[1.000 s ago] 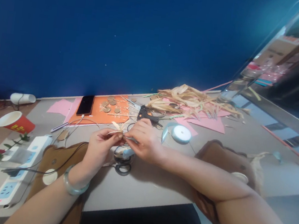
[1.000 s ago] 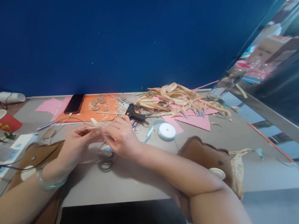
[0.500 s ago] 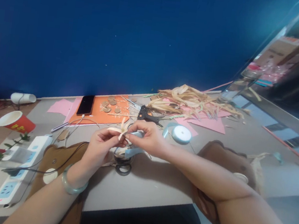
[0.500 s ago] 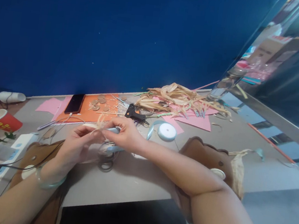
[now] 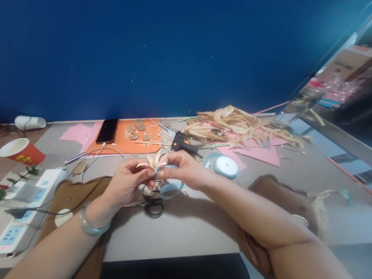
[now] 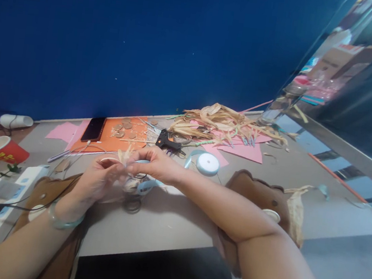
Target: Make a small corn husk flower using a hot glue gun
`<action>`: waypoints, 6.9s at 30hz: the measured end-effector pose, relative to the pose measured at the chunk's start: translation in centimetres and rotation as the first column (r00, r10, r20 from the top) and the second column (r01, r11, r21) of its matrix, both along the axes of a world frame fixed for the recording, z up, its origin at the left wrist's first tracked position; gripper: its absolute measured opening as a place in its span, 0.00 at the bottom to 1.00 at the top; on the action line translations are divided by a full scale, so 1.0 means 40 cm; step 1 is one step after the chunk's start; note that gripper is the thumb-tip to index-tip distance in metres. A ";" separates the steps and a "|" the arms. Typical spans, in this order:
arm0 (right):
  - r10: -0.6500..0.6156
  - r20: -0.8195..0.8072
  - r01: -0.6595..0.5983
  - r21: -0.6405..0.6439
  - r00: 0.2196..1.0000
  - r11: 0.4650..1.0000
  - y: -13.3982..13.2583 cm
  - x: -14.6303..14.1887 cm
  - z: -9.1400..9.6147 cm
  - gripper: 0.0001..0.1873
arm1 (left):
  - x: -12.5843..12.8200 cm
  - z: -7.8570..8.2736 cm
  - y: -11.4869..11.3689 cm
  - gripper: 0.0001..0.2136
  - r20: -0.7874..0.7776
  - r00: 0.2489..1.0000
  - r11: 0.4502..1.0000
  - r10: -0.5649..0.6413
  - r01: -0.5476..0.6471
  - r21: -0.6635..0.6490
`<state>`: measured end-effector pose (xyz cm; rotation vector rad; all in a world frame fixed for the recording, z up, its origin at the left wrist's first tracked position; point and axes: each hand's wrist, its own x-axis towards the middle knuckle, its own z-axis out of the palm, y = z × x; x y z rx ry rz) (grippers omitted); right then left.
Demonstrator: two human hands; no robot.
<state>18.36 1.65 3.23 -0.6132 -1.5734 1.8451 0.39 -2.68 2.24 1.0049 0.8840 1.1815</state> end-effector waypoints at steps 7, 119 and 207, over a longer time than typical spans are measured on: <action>0.026 0.035 -0.026 0.011 0.999 1.000 -0.004 0.000 0.017 0.11 | 0.001 0.000 -0.001 0.14 0.039 0.999 1.000 -0.019 0.018 0.022; -0.259 0.349 0.052 0.506 0.901 0.861 -0.004 -0.008 0.021 0.15 | -0.003 -0.031 -0.011 0.11 -0.425 0.876 0.969 0.230 -0.167 0.180; -0.343 0.162 0.252 0.413 0.925 0.875 -0.044 -0.010 0.009 0.13 | -0.002 0.005 0.010 0.12 0.119 0.980 0.959 -0.159 0.182 -0.218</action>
